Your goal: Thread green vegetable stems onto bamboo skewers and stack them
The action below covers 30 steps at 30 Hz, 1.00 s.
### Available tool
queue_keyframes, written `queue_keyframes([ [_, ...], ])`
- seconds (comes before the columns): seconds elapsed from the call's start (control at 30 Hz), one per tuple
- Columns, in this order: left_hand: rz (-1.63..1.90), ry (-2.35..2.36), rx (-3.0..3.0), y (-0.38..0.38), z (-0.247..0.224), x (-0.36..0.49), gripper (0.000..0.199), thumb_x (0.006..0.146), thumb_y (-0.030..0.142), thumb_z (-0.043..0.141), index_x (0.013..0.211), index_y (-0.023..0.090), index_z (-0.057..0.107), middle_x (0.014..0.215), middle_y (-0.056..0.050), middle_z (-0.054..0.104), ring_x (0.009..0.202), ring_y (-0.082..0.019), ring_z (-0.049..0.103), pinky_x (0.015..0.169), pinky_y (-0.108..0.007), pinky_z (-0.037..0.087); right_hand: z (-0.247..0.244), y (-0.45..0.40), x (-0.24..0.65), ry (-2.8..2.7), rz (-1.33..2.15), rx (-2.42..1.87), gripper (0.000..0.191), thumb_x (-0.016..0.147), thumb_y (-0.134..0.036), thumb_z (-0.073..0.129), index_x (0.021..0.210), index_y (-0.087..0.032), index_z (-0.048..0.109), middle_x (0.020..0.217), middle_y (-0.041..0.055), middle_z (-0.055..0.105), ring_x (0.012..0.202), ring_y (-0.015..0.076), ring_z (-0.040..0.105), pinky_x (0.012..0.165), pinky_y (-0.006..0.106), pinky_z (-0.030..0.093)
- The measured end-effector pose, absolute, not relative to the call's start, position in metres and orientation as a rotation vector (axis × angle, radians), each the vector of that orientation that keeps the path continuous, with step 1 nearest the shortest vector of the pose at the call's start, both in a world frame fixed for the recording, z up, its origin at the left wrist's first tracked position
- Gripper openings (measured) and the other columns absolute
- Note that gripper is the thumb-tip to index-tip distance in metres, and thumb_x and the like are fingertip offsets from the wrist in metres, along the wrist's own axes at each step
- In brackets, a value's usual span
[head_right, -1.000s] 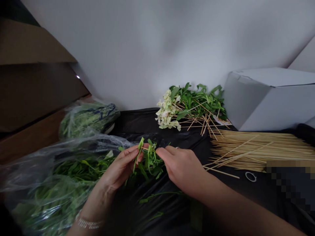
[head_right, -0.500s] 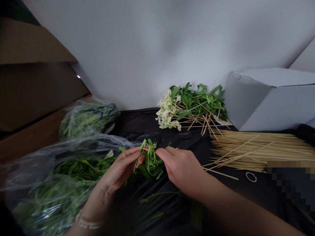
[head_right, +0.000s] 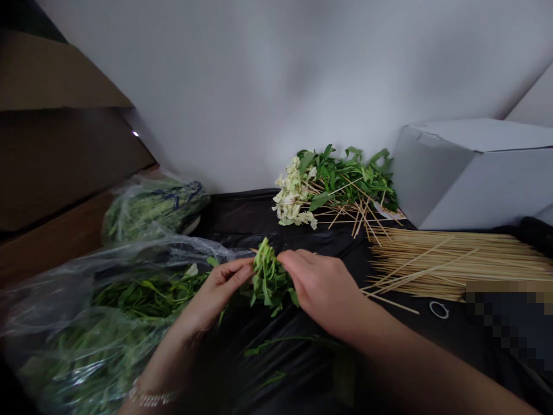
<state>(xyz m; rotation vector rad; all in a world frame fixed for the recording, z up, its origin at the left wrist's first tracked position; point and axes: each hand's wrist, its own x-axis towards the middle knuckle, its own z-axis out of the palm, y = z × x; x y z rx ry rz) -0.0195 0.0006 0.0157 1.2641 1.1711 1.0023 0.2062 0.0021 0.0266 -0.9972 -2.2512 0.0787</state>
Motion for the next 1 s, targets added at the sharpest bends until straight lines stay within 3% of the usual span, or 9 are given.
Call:
queue_keyframes([
  [0.13,1.190,1.445,1.431,0.010,0.015,-0.037,0.031,0.079,0.044,0.067,0.093,0.019,0.078,0.093,-0.008,0.075,0.090,-0.025,0.063,0.082,-0.032,0.045,0.038,0.010,0.220,-2.057,-0.112,-1.052,0.021,0.096,-0.018,0.046,0.108,-0.021,0.063,0.102,0.0052,0.073,0.088,0.0179,0.070,0.078,0.029,0.053],
  [0.3,1.224,1.708,1.724,0.019,0.007,-0.056,0.017,0.079,0.032,0.064,0.086,0.021,0.077,0.088,-0.006,0.074,0.082,-0.023,0.062,0.072,-0.030,0.042,0.046,0.016,0.228,-1.961,-0.279,-1.089,0.017,0.093,-0.018,0.051,0.105,-0.018,0.064,0.095,0.0054,0.074,0.082,0.0173,0.071,0.077,0.027,0.053],
  [0.43,0.995,1.834,1.996,0.020,0.004,-0.066,0.018,0.081,0.020,0.056,0.084,0.022,0.073,0.085,-0.005,0.071,0.080,-0.021,0.061,0.074,-0.031,0.042,0.045,0.016,0.228,-1.985,-0.277,-1.091,0.017,0.093,-0.017,0.053,0.105,-0.017,0.065,0.095,0.0057,0.074,0.081,0.0173,0.070,0.075,0.027,0.052],
  [0.57,0.626,1.742,2.247,0.016,0.005,-0.075,0.037,0.073,0.002,0.045,0.077,0.022,0.075,0.085,-0.005,0.067,0.084,-0.021,0.058,0.079,-0.034,0.042,0.044,0.015,0.225,-1.992,-0.258,-1.055,0.016,0.093,-0.016,0.053,0.105,-0.017,0.064,0.098,0.0059,0.074,0.085,0.0171,0.071,0.078,0.027,0.053],
  [0.73,0.303,1.667,2.403,0.014,0.003,-0.077,0.041,0.064,-0.002,0.049,0.074,0.024,0.078,0.085,-0.008,0.066,0.086,-0.024,0.052,0.081,-0.036,0.040,0.042,0.014,0.222,-2.022,-0.253,-1.065,0.016,0.094,-0.017,0.051,0.105,-0.018,0.063,0.100,0.0056,0.075,0.086,0.0181,0.071,0.076,0.029,0.053],
  [0.83,0.462,1.684,2.363,0.017,0.004,-0.075,0.030,0.067,0.003,0.058,0.072,0.024,0.078,0.086,-0.007,0.067,0.089,-0.025,0.054,0.084,-0.038,0.040,0.041,0.014,0.223,-2.048,-0.236,-1.055,0.016,0.094,-0.016,0.051,0.104,-0.019,0.063,0.100,0.0056,0.074,0.086,0.0184,0.071,0.073,0.028,0.053],
  [1.0,1.101,1.531,1.835,0.017,0.014,-0.067,0.011,0.074,0.024,0.072,0.082,0.023,0.079,0.088,-0.006,0.074,0.086,-0.023,0.064,0.084,-0.035,0.045,0.039,0.013,0.222,-2.059,-0.210,-1.055,0.018,0.094,-0.016,0.050,0.106,-0.019,0.063,0.100,0.0045,0.074,0.085,0.0182,0.071,0.071,0.029,0.053],
])
